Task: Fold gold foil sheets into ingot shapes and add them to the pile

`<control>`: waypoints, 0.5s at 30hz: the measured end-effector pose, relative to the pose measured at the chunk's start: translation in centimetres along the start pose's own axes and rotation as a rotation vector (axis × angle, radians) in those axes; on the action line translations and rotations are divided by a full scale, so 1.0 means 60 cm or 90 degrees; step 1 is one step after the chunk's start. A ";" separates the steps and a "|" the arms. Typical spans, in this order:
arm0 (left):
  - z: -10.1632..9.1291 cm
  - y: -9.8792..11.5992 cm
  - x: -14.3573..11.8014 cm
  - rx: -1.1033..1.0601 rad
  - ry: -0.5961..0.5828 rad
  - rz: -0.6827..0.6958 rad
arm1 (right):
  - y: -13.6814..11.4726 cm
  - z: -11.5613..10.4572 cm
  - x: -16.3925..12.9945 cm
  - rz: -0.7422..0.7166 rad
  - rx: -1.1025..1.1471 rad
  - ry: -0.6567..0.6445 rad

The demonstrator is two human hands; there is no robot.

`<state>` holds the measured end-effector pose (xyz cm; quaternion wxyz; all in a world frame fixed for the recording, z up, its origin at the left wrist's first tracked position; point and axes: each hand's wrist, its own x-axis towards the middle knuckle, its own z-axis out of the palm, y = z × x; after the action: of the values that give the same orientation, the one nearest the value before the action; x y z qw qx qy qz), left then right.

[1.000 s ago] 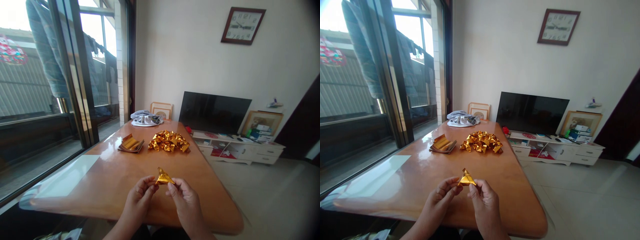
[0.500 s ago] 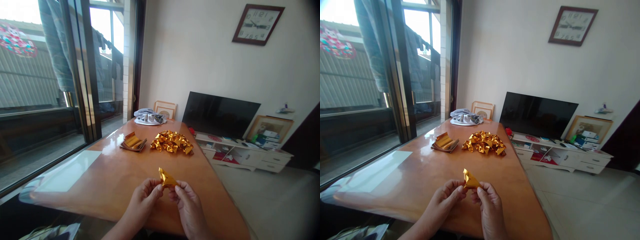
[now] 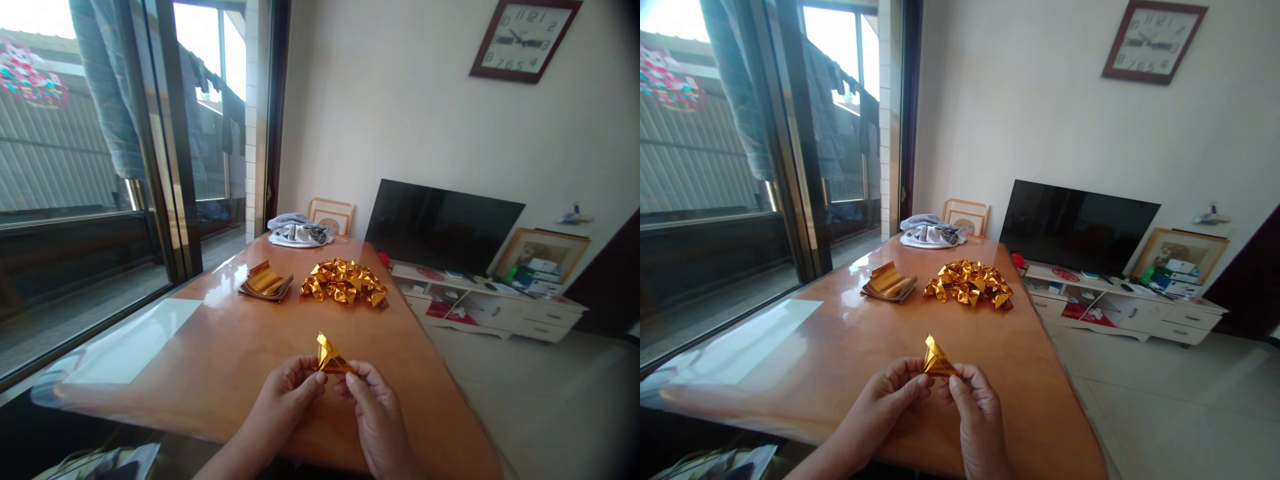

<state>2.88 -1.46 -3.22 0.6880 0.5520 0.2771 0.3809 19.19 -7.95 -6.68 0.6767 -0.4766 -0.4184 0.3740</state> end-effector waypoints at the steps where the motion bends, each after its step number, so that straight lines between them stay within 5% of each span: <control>1: 0.001 -0.002 0.000 -0.009 0.009 0.003 | 0.000 0.000 0.000 0.004 -0.008 0.006; 10: -0.001 -0.028 -0.003 0.070 0.121 0.097 | -0.022 0.014 -0.011 0.008 -0.094 -0.001; 15: -0.003 -0.028 -0.003 0.082 0.128 0.081 | -0.025 0.015 -0.012 -0.004 -0.096 0.002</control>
<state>3.03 -1.70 -4.90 0.5943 0.5706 0.3331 0.4586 18.27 -8.73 -5.21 0.6410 -0.5252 -0.4457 0.3385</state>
